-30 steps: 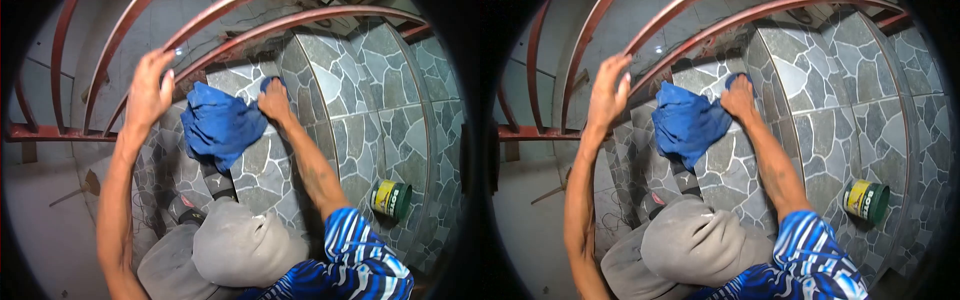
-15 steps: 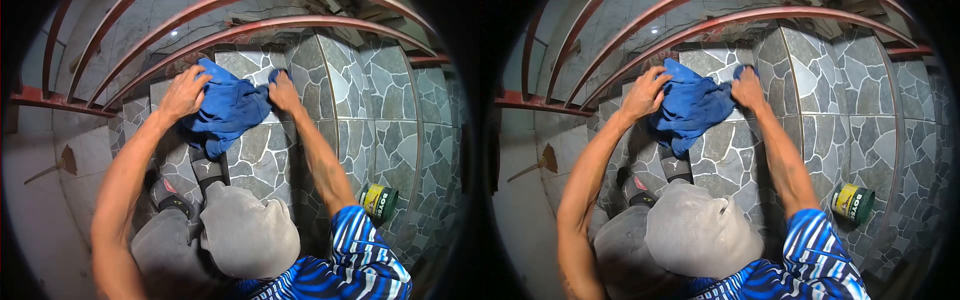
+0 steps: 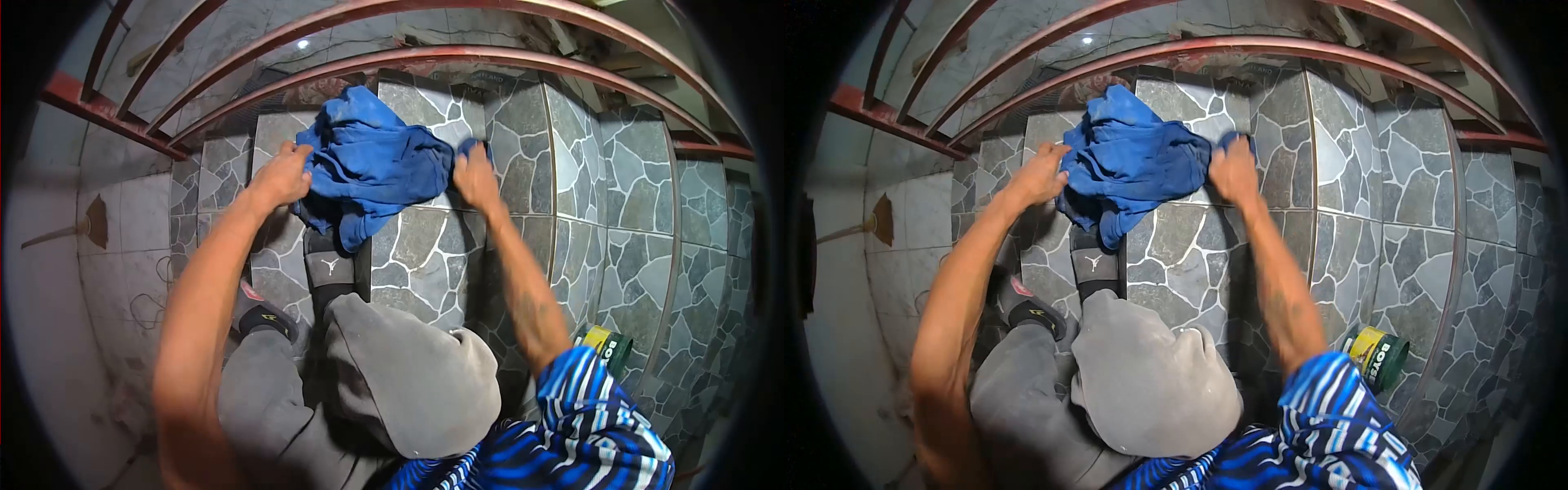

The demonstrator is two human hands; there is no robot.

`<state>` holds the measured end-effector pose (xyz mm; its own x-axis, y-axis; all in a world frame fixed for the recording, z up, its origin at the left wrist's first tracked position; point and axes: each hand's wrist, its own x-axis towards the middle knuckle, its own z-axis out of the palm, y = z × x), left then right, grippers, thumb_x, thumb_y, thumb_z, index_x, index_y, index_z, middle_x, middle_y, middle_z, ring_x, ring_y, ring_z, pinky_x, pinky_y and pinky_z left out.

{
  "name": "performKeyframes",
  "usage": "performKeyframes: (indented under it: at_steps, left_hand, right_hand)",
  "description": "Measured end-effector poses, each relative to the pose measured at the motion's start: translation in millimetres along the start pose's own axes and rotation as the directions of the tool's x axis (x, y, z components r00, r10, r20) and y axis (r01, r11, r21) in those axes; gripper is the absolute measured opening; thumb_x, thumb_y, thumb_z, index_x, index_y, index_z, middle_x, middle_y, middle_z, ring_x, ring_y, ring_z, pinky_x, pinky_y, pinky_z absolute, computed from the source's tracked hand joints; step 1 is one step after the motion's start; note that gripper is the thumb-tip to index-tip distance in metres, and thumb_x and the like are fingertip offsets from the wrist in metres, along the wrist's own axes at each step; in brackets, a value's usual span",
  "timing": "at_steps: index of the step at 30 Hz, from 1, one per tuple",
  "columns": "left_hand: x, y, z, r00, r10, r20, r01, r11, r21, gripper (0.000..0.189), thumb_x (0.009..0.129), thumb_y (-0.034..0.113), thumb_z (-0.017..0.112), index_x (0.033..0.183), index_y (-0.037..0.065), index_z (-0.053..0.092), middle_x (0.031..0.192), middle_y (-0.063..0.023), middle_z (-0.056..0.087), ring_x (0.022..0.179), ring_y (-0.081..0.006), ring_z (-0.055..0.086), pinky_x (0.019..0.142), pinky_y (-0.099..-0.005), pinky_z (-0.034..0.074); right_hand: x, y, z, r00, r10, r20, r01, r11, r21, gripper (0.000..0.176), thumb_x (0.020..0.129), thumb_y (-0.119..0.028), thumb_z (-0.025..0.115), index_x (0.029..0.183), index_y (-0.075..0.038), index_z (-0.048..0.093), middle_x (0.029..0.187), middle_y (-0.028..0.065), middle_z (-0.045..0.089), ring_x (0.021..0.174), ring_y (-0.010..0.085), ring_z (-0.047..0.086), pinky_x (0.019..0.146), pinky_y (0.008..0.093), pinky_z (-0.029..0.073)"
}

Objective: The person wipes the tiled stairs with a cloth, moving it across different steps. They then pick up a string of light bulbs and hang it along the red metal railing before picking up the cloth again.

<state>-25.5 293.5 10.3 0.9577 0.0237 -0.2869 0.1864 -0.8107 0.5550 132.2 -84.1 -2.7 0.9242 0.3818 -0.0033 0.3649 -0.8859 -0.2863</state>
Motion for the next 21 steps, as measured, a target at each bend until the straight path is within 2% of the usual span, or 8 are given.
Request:
performKeyframes:
  at_steps: [4,6,8,10,13,14,17,21]
  left_hand:
    - [0.3,-3.5,9.4,0.998,0.066,0.021,-0.065,0.998,-0.012,0.055,0.088,0.012,0.062,0.139,-0.001,0.047,0.137,-0.0299,0.047,0.124,-0.0465,0.053,0.108,-0.0473,0.044]
    - [8.8,-17.5,25.8,0.996,0.084,0.027,-0.084,0.996,-0.002,0.056,0.089,0.015,0.062,0.140,0.000,0.046,0.138,-0.0316,0.045,0.122,-0.0477,0.055,0.106,-0.0484,0.046]
    - [9.5,-22.1,27.8,0.996,0.071,0.047,-0.071,0.997,0.010,0.057,0.089,0.016,0.062,0.141,-0.001,0.045,0.139,-0.0327,0.044,0.121,-0.0485,0.056,0.105,-0.0488,0.047]
    - [4.1,-8.3,18.3,0.995,0.042,0.095,-0.043,0.999,0.015,0.059,0.088,0.016,0.061,0.142,-0.001,0.045,0.140,-0.0334,0.044,0.121,-0.0490,0.055,0.106,-0.0483,0.046]
    - [-0.7,-3.2,16.3,0.997,0.039,0.070,-0.038,0.999,-0.010,0.058,0.089,0.015,0.064,0.141,-0.002,0.045,0.134,-0.0320,0.048,0.120,-0.0478,0.055,0.104,-0.0486,0.046]
    - [-2.0,-1.4,10.3,0.997,0.032,0.066,-0.031,0.999,-0.016,0.058,0.089,0.015,0.064,0.141,-0.002,0.045,0.133,-0.0320,0.049,0.121,-0.0476,0.055,0.104,-0.0486,0.046]
    - [-3.8,-13.6,4.1,0.998,0.024,0.063,-0.022,1.000,-0.021,0.060,0.089,0.015,0.064,0.143,-0.001,0.044,0.134,-0.0318,0.049,0.124,-0.0474,0.053,0.107,-0.0480,0.044]
    - [-0.4,-37.6,8.3,0.998,-0.020,0.067,0.019,1.000,0.004,0.064,0.087,0.015,0.065,0.145,0.000,0.042,0.137,-0.0308,0.047,0.125,-0.0473,0.052,0.110,-0.0467,0.042]
  right_hand:
    - [-74.1,-33.4,-15.8,0.993,0.119,-0.010,-0.116,0.982,0.150,0.062,0.096,-0.027,0.046,0.135,0.021,0.042,0.140,0.0391,0.045,0.133,0.0506,0.043,0.113,0.0518,0.033]
    - [-29.8,-10.0,13.2,0.976,-0.135,-0.170,0.104,0.979,-0.178,0.057,0.096,-0.025,0.046,0.131,0.020,0.047,0.136,0.0379,0.048,0.128,0.0501,0.046,0.109,0.0522,0.037]
    - [32.2,26.9,28.7,0.909,-0.408,-0.083,0.324,0.818,-0.475,0.046,0.096,-0.024,0.045,0.118,0.015,0.058,0.134,0.0380,0.050,0.124,0.0500,0.049,0.103,0.0526,0.040]
    - [74.2,-10.6,-0.9,0.989,-0.150,-0.002,0.146,0.965,-0.216,0.040,0.095,-0.024,0.045,0.102,0.011,0.061,0.131,0.0388,0.051,0.122,0.0504,0.050,0.099,0.0538,0.043]
    - [91.1,33.2,17.9,0.910,-0.412,0.057,0.398,0.826,-0.400,0.027,0.095,-0.017,0.042,0.099,0.006,0.054,0.119,0.0373,0.054,0.111,0.0564,0.050,0.098,0.0581,0.041]
    - [64.5,34.9,18.0,0.857,-0.513,-0.041,0.464,0.804,-0.373,0.028,0.097,-0.019,0.041,0.100,0.006,0.053,0.129,0.0403,0.049,0.122,0.0581,0.045,0.107,0.0562,0.037]
    - [-44.7,-5.7,0.2,0.993,-0.109,-0.049,0.111,0.994,0.025,0.056,0.100,-0.023,0.040,0.136,0.020,0.039,0.145,0.0437,0.036,0.138,0.0555,0.034,0.118,0.0537,0.025]
    - [-84.0,-19.4,-4.1,0.998,0.041,0.039,-0.042,0.999,0.028,0.061,0.098,-0.024,0.045,0.138,0.021,0.036,0.150,0.0418,0.031,0.143,0.0521,0.027,0.120,0.0523,0.021]
